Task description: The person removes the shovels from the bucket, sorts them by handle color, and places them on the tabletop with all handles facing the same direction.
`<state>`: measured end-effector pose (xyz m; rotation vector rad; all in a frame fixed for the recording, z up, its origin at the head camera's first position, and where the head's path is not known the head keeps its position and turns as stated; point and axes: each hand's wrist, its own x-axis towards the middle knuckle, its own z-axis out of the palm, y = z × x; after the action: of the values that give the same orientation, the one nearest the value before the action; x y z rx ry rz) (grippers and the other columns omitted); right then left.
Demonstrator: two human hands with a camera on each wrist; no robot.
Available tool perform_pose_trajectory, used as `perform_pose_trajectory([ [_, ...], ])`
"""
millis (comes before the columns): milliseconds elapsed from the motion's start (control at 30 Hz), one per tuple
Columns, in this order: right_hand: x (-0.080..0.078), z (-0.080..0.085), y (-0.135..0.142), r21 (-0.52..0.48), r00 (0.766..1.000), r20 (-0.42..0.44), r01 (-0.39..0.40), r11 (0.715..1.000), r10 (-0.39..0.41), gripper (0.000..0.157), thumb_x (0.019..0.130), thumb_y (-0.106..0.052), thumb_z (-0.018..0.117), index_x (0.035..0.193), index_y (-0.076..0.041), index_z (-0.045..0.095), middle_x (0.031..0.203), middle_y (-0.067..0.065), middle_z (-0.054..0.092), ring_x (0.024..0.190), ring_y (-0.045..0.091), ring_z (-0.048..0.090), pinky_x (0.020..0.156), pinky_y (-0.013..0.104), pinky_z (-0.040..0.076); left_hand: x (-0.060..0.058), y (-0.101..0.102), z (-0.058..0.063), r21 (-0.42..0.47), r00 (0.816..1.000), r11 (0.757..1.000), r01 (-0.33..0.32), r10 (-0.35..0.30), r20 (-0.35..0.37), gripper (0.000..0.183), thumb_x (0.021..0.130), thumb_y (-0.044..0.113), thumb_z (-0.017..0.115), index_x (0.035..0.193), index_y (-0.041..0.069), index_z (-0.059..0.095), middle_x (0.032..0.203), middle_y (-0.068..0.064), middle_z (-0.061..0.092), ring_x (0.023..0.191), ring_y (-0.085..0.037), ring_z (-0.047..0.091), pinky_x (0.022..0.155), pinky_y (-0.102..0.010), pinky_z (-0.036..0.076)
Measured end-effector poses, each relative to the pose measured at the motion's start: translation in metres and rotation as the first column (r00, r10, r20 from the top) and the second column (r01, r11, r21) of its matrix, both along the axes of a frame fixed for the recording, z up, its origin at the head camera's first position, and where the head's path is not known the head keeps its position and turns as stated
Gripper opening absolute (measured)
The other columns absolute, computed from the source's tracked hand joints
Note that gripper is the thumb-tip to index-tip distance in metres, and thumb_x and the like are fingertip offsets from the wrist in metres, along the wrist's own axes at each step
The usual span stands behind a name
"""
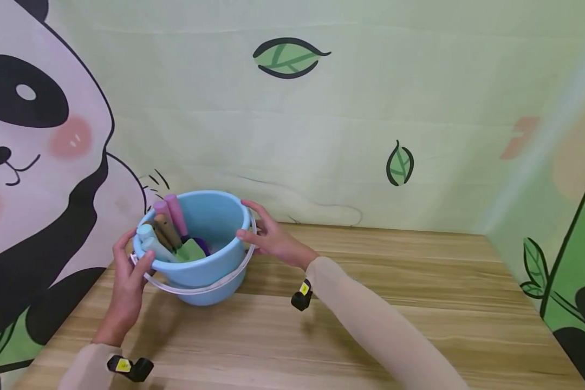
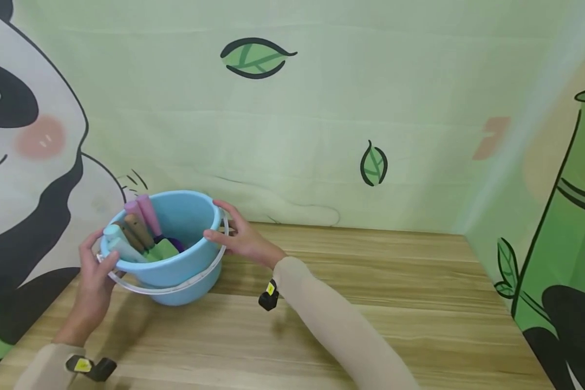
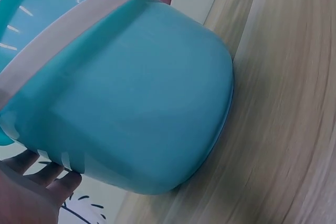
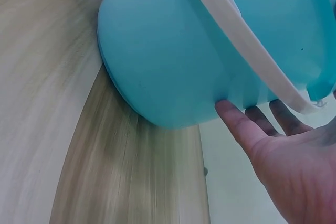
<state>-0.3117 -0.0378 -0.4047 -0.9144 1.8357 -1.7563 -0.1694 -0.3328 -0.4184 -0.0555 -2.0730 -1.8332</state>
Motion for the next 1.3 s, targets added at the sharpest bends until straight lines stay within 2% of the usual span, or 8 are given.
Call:
perform_pose_trajectory([
  [167,-0.004,0.0,-0.005,-0.001,1.0,0.0,-0.022,1.0,0.022,0.075,0.101,-0.039,0.064,0.16,-0.047,0.018,0.155,0.02,0.04,0.131,0.032,0.053,0.096,0.055,0.055,-0.001,-0.004,0.0,-0.003,1.0,1.0,-0.015,0.015,0.016,0.06,0.108,0.03,0.045,0.159,0.032,0.012,0.153,-0.005,0.025,0.131,-0.02,0.039,0.098,-0.013,0.044],
  [400,-0.006,0.002,-0.008,-0.003,0.999,0.015,-0.034,0.999,0.034,0.073,0.102,-0.038,0.063,0.159,-0.049,0.019,0.157,0.019,0.037,0.134,0.034,0.05,0.098,0.059,0.053,-0.001,-0.006,0.002,-0.024,0.999,0.999,-0.033,0.034,0.04,0.061,0.108,0.033,0.045,0.159,0.034,0.011,0.155,-0.004,0.024,0.135,-0.021,0.037,0.105,-0.019,0.042],
  [633,-0.007,0.002,-0.01,0.008,0.999,0.017,-0.034,0.999,0.034,0.072,0.102,-0.039,0.063,0.158,-0.052,0.02,0.157,0.015,0.038,0.135,0.033,0.049,0.1,0.061,0.051,-0.002,-0.006,0.001,-0.001,0.999,0.999,-0.04,0.04,0.026,0.06,0.108,0.032,0.045,0.159,0.033,0.012,0.154,-0.006,0.025,0.132,-0.021,0.039,0.097,-0.013,0.045],
  [900,-0.008,0.0,-0.01,0.015,0.999,0.009,-0.038,0.999,0.037,0.072,0.102,-0.04,0.062,0.158,-0.052,0.019,0.157,0.018,0.037,0.134,0.033,0.049,0.098,0.057,0.053,-0.002,-0.005,0.0,-0.001,0.998,0.999,-0.049,0.049,0.028,0.06,0.108,0.032,0.044,0.159,0.034,0.012,0.154,-0.004,0.025,0.132,-0.021,0.038,0.1,-0.015,0.044],
  [1133,-0.01,0.001,-0.01,0.007,0.999,0.013,-0.044,0.999,0.044,0.073,0.102,-0.039,0.062,0.159,-0.05,0.018,0.159,0.017,0.035,0.135,0.034,0.048,0.1,0.062,0.05,-0.003,-0.005,0.001,-0.002,0.998,0.998,-0.061,0.061,0.027,0.059,0.108,0.033,0.044,0.159,0.034,0.013,0.154,-0.004,0.026,0.132,-0.021,0.039,0.1,-0.015,0.044],
  [1300,-0.011,0.01,-0.007,0.068,0.999,-0.02,-0.045,0.997,0.047,0.075,0.101,-0.036,0.064,0.16,-0.046,0.019,0.159,0.015,0.035,0.133,0.033,0.051,0.099,0.055,0.053,-0.003,-0.005,-0.001,0.006,0.998,0.998,-0.063,0.063,0.031,0.06,0.108,0.032,0.045,0.159,0.033,0.013,0.154,-0.005,0.026,0.132,-0.021,0.039,0.097,-0.013,0.044],
])
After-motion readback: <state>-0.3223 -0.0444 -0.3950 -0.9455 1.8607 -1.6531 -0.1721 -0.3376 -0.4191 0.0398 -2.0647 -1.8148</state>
